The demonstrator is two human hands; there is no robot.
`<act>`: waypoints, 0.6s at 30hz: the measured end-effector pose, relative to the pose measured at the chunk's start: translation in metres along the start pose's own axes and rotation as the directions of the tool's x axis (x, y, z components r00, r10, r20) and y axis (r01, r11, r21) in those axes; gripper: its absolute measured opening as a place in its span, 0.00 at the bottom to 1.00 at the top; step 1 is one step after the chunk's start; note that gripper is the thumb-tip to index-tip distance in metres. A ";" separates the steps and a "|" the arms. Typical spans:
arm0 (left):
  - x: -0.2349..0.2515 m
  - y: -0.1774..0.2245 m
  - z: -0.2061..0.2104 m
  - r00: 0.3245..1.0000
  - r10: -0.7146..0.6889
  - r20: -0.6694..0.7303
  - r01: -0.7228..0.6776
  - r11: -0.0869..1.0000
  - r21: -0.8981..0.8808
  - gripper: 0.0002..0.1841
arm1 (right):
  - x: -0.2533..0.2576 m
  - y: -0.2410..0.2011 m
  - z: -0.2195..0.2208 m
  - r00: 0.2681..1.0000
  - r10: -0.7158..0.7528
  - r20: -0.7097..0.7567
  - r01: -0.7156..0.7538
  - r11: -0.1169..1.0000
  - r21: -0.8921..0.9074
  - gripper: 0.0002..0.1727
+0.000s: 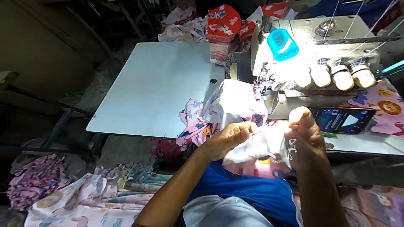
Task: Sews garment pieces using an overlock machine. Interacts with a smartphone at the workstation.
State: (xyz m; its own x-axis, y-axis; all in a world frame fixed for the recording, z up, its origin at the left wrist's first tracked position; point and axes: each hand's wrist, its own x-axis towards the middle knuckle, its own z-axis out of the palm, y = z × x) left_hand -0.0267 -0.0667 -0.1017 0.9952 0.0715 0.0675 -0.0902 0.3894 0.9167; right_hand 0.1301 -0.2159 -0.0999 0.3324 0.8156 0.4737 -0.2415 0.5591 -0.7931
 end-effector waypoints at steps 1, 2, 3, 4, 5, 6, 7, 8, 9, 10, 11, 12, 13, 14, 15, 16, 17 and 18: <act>-0.001 0.000 -0.001 0.994 -0.096 0.050 0.099 0.994 -0.055 0.29 | 0.001 -0.005 -0.003 0.999 0.015 0.031 -0.015 1.000 0.007 0.12; -0.001 0.001 -0.001 0.978 -0.176 0.116 0.189 0.975 -0.116 0.32 | 0.002 -0.009 -0.006 0.998 0.029 0.058 -0.028 1.000 -0.013 0.12; -0.001 0.004 -0.003 0.960 -0.225 0.167 0.249 0.958 -0.140 0.33 | 0.002 -0.011 -0.011 0.996 0.034 0.087 -0.030 0.999 -0.042 0.10; 0.000 0.008 -0.004 0.956 -0.240 0.169 0.260 0.960 -0.107 0.31 | 0.003 -0.011 -0.015 0.992 0.027 0.122 -0.017 0.996 -0.083 0.09; 0.001 0.012 -0.005 0.965 -0.223 0.140 0.230 0.973 -0.034 0.27 | 0.004 -0.012 -0.020 0.987 0.026 0.158 -0.006 0.992 -0.126 0.08; 0.003 0.017 -0.008 0.979 -0.183 0.095 0.176 0.982 0.072 0.21 | 0.004 -0.012 -0.025 0.982 0.029 0.187 0.002 0.986 -0.164 0.09; 0.005 0.022 -0.011 0.989 -0.136 0.058 0.125 0.979 0.162 0.16 | 0.005 -0.013 -0.028 0.977 0.041 0.207 -0.001 0.982 -0.188 0.09; 0.007 0.025 -0.015 0.995 -0.096 0.023 0.089 0.971 0.224 0.13 | 0.006 -0.013 -0.032 0.973 0.049 0.225 -0.002 0.979 -0.203 0.10; 0.008 0.029 -0.017 0.998 -0.063 -0.008 0.063 0.965 0.254 0.12 | 0.007 -0.013 -0.036 0.971 0.054 0.234 -0.004 0.977 -0.212 0.10; 0.008 0.032 -0.019 0.999 -0.038 -0.038 0.047 0.963 0.264 0.11 | 0.009 -0.013 -0.039 0.969 0.059 0.240 -0.004 0.975 -0.223 0.10; 0.008 0.035 -0.019 0.997 -0.021 -0.069 0.040 0.960 0.276 0.10 | 0.011 -0.013 -0.042 0.967 0.063 0.247 -0.005 0.973 -0.229 0.10; 0.008 0.038 -0.019 0.996 -0.006 -0.094 0.034 0.954 0.298 0.09 | 0.012 -0.013 -0.044 0.966 0.074 0.246 -0.012 0.969 -0.245 0.10; 0.010 0.042 -0.020 0.994 -0.006 -0.111 0.041 0.947 0.317 0.07 | 0.013 -0.014 -0.046 0.967 0.091 0.240 -0.025 0.964 -0.266 0.10; 0.014 0.048 -0.021 0.995 -0.022 -0.102 0.054 0.944 0.327 0.07 | 0.014 -0.015 -0.047 0.968 0.111 0.227 -0.041 0.956 -0.291 0.10; 0.017 0.052 -0.023 0.995 -0.036 -0.092 0.065 0.938 0.341 0.09 | 0.015 -0.015 -0.048 0.970 0.125 0.210 -0.054 0.948 -0.315 0.10; 0.019 0.056 -0.024 0.995 -0.046 -0.091 0.075 0.930 0.361 0.11 | 0.015 -0.016 -0.049 0.973 0.136 0.188 -0.066 0.938 -0.341 0.10; 0.021 0.058 -0.026 0.995 -0.052 -0.085 0.080 0.922 0.378 0.13 | 0.015 -0.016 -0.050 0.975 0.145 0.168 -0.075 0.928 -0.365 0.10; 0.022 0.061 -0.029 0.996 -0.057 -0.075 0.083 0.913 0.398 0.14 | 0.016 -0.016 -0.051 0.977 0.154 0.150 -0.087 0.922 -0.378 0.10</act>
State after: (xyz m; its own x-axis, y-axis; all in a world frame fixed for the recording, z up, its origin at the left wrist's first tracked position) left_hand -0.0118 -0.0152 -0.0559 0.9929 0.1176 -0.0149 0.0155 -0.0043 0.9999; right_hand 0.1854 -0.2198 -0.0992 0.1507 0.9049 0.3980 0.0933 0.3878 -0.9170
